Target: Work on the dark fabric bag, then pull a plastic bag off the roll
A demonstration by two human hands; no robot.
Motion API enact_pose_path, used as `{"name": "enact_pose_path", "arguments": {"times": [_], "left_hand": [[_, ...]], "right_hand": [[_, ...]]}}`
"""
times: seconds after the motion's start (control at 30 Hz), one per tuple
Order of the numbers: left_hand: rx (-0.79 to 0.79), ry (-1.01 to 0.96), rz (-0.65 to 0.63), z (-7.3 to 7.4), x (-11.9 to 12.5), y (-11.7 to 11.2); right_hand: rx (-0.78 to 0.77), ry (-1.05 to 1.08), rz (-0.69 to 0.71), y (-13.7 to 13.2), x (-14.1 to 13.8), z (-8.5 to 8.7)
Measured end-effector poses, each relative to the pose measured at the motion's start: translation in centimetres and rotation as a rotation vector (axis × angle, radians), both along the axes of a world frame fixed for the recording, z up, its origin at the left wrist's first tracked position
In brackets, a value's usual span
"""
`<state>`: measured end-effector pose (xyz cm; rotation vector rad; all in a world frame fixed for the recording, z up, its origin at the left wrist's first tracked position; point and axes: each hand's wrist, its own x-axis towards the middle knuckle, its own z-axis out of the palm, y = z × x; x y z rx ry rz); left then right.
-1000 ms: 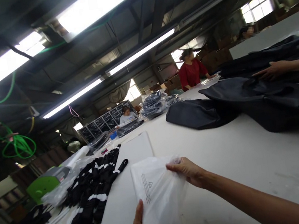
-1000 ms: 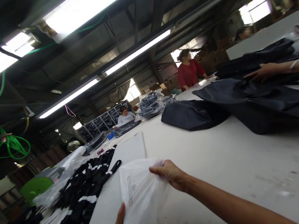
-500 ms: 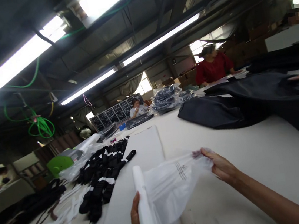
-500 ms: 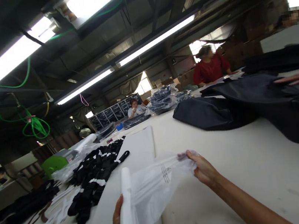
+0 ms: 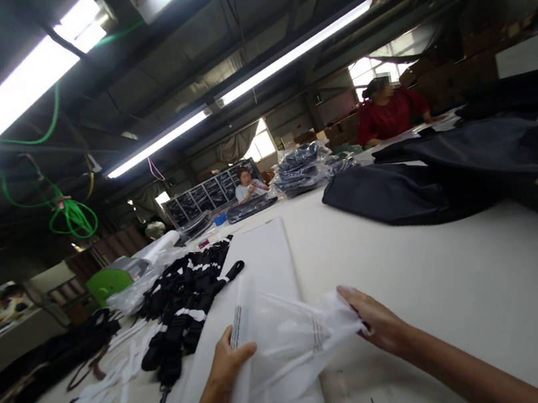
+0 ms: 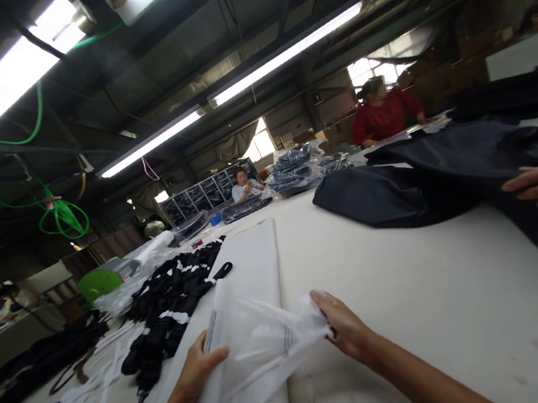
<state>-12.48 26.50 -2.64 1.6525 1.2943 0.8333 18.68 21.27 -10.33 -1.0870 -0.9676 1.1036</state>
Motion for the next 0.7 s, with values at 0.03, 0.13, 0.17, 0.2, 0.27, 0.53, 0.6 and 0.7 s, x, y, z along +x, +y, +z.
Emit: {"name": "enact_pose_path", "arguments": {"times": [0.03,0.13,0.17,0.2,0.27,0.53,0.6,0.7], "left_hand": [[0.015,0.037,-0.011,0.0,0.2,0.2],[0.044,0.121,-0.039,-0.4,0.7,0.4],[0.059,0.153,-0.036,-0.6,0.8,0.5],[0.08,0.192,-0.028,-0.9,0.9,0.6],[0.119,0.291,0.006,-1.5,1.1,1.0],[0.17,0.678,0.123,-2.2,2.7,1.5],[0.187,0.754,0.14,-1.9,3.5,1.2],[0.199,0.807,0.146,-1.6,4.5,1.1]], "right_hand": [[0.002,-0.085,0.005,-0.2,-0.6,-0.1],[0.063,-0.401,0.023,-0.9,-2.0,-0.2],[0.083,-0.502,0.033,-1.0,-2.2,-0.2],[0.091,-0.591,0.048,-1.1,-2.5,-0.3],[0.066,-0.73,0.117,-1.2,-2.8,-0.4],[0.048,-0.826,0.272,-3.1,-4.7,1.0],[0.051,-0.758,0.299,-3.9,-5.1,1.7],[0.042,-0.642,0.353,-4.8,-5.5,2.4]]}}
